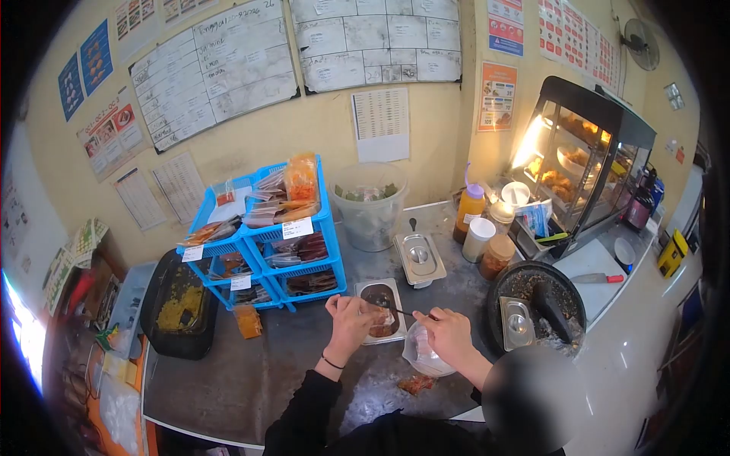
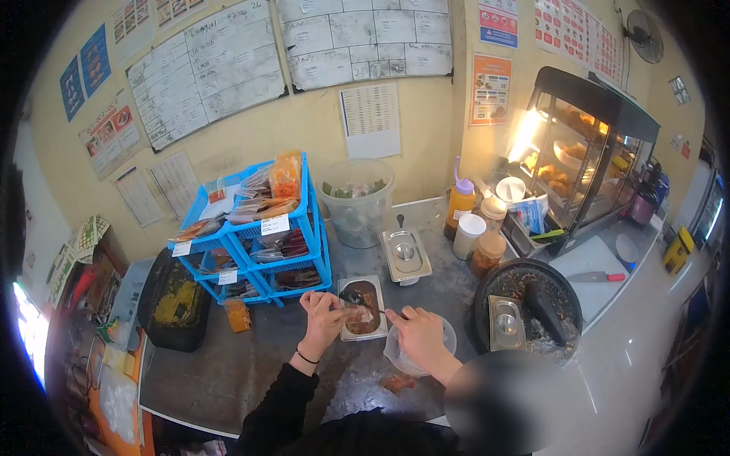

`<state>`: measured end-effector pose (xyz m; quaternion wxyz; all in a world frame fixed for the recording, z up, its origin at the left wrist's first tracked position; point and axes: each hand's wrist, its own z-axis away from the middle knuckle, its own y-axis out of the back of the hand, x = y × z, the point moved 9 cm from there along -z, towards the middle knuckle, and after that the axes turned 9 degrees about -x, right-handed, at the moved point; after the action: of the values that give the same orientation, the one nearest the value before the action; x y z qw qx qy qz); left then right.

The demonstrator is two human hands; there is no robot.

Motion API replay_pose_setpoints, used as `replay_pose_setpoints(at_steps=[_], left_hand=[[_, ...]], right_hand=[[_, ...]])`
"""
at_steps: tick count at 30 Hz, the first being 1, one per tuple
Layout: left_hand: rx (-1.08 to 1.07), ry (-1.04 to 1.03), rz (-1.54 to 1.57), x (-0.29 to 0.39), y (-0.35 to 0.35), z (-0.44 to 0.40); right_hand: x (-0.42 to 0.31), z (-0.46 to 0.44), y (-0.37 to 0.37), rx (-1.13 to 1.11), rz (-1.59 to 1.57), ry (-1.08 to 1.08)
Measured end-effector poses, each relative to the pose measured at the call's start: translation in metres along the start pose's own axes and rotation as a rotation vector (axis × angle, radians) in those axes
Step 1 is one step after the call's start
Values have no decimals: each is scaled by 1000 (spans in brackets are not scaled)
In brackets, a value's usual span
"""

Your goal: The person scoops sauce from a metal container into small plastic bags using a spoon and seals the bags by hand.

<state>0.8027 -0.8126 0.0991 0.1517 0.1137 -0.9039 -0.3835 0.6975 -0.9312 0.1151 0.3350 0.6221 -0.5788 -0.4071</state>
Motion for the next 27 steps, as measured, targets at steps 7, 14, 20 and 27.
replay_pose_setpoints(at_steps=[7, 14, 20, 27], left_hand=[[63, -1, 20, 1, 4, -7], [96, -43, 34, 1, 8, -15], [131, -58, 51, 7, 12, -21], [142, -57, 56, 9, 10, -22]], right_hand=[[10, 5, -5, 54, -97, -22], [18, 7, -4, 180, -139, -12], [24, 8, -7, 223, -171, -25], [26, 11, -11, 265, -250, -35]])
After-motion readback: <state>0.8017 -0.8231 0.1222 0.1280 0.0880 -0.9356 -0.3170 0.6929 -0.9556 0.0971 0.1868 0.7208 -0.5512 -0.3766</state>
